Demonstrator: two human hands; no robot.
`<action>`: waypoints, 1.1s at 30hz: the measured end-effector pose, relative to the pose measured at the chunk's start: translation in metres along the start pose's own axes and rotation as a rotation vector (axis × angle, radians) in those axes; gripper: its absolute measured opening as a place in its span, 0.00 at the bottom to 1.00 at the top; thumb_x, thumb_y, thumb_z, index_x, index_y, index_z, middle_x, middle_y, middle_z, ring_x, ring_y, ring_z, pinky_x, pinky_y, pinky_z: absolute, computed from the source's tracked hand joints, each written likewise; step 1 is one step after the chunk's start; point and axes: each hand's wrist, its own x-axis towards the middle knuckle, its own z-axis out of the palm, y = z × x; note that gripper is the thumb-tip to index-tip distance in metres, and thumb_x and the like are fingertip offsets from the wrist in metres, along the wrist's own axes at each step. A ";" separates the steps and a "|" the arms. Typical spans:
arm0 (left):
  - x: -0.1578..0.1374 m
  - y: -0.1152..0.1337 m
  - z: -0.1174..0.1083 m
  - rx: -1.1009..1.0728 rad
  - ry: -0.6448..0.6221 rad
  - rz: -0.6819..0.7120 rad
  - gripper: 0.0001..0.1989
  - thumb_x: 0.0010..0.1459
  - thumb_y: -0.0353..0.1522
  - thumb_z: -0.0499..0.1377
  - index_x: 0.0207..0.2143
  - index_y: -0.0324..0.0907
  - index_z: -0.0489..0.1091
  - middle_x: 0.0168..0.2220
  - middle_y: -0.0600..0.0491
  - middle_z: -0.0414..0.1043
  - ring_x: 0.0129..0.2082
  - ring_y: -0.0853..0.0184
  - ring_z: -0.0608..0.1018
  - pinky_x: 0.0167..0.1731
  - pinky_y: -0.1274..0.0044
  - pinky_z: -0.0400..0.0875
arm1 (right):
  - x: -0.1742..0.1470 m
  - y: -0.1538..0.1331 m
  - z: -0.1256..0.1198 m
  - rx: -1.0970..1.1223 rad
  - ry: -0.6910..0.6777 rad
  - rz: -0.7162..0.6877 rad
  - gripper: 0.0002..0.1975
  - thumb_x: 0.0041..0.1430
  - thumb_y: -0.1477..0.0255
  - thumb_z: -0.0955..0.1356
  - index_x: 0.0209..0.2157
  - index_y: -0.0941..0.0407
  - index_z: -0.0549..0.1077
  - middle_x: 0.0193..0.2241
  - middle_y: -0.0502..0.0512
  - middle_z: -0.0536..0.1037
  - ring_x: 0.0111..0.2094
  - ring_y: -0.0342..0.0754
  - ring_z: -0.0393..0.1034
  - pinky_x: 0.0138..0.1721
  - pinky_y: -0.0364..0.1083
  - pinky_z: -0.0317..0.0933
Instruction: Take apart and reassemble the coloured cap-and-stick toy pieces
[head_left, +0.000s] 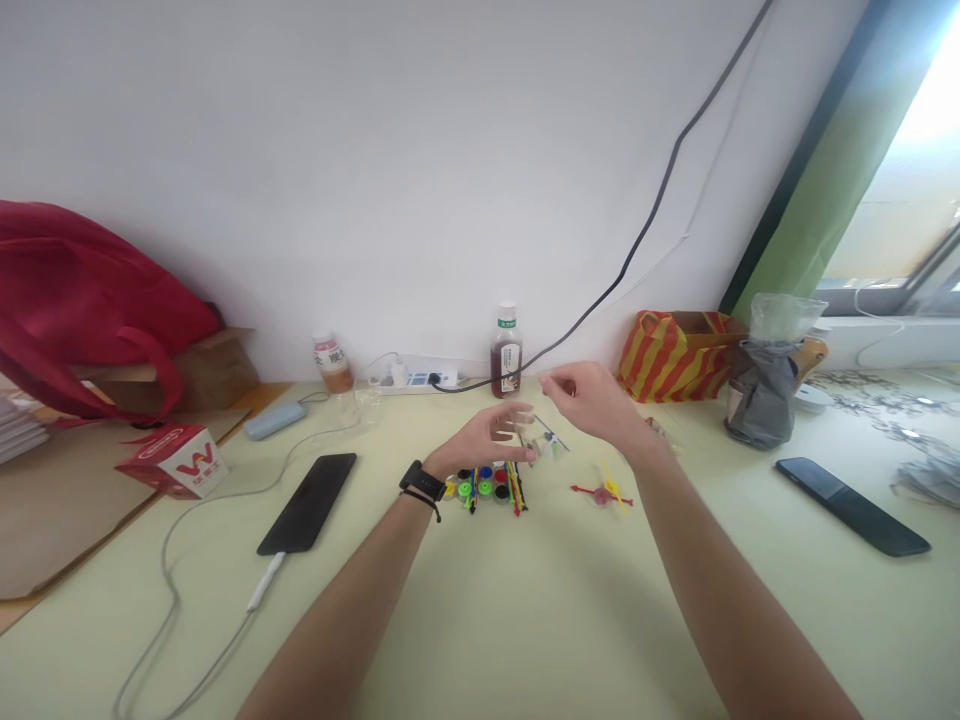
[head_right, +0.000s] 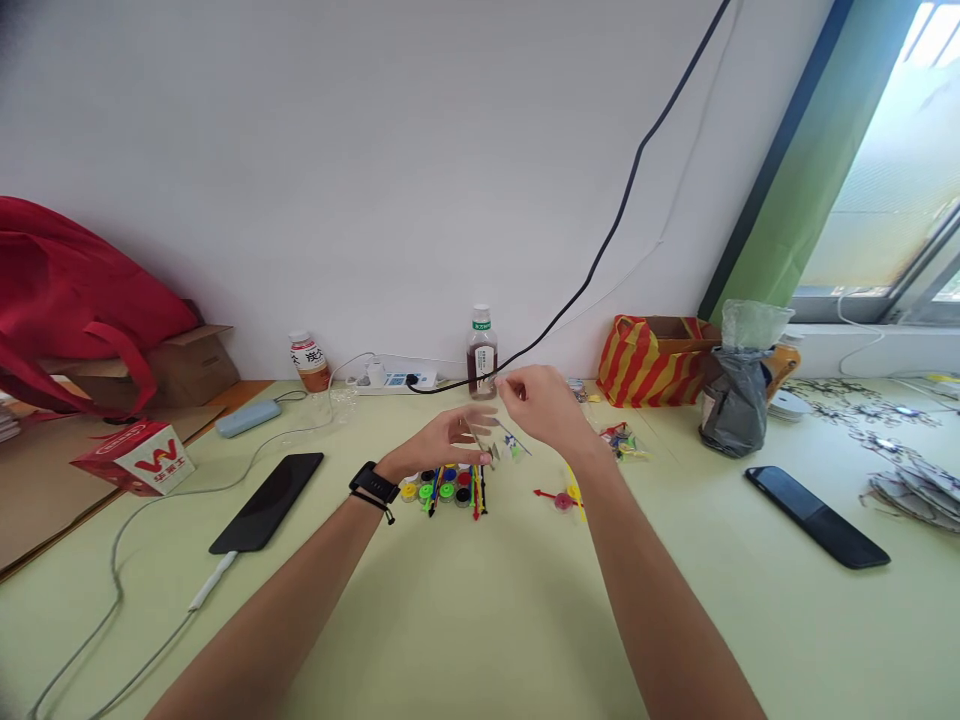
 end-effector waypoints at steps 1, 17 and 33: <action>0.000 0.001 0.000 0.000 -0.010 -0.008 0.37 0.49 0.40 0.74 0.61 0.46 0.69 0.59 0.39 0.71 0.56 0.52 0.76 0.58 0.58 0.67 | 0.000 0.000 0.000 0.005 0.015 0.011 0.20 0.65 0.65 0.62 0.19 0.55 0.59 0.19 0.47 0.55 0.24 0.42 0.46 0.26 0.46 0.43; -0.003 0.009 0.006 -0.021 -0.096 -0.068 0.36 0.50 0.42 0.73 0.59 0.42 0.70 0.43 0.45 0.77 0.34 0.66 0.78 0.36 0.73 0.72 | 0.007 -0.007 0.008 0.558 0.061 0.138 0.26 0.62 0.47 0.66 0.31 0.57 0.78 0.25 0.54 0.74 0.25 0.46 0.66 0.28 0.45 0.62; -0.006 0.014 -0.005 0.198 -0.166 -0.099 0.23 0.50 0.49 0.70 0.35 0.38 0.77 0.27 0.54 0.71 0.26 0.68 0.72 0.25 0.78 0.64 | 0.000 0.015 -0.011 0.214 -0.071 -0.125 0.17 0.64 0.55 0.68 0.30 0.53 0.78 0.47 0.57 0.75 0.48 0.52 0.70 0.42 0.48 0.64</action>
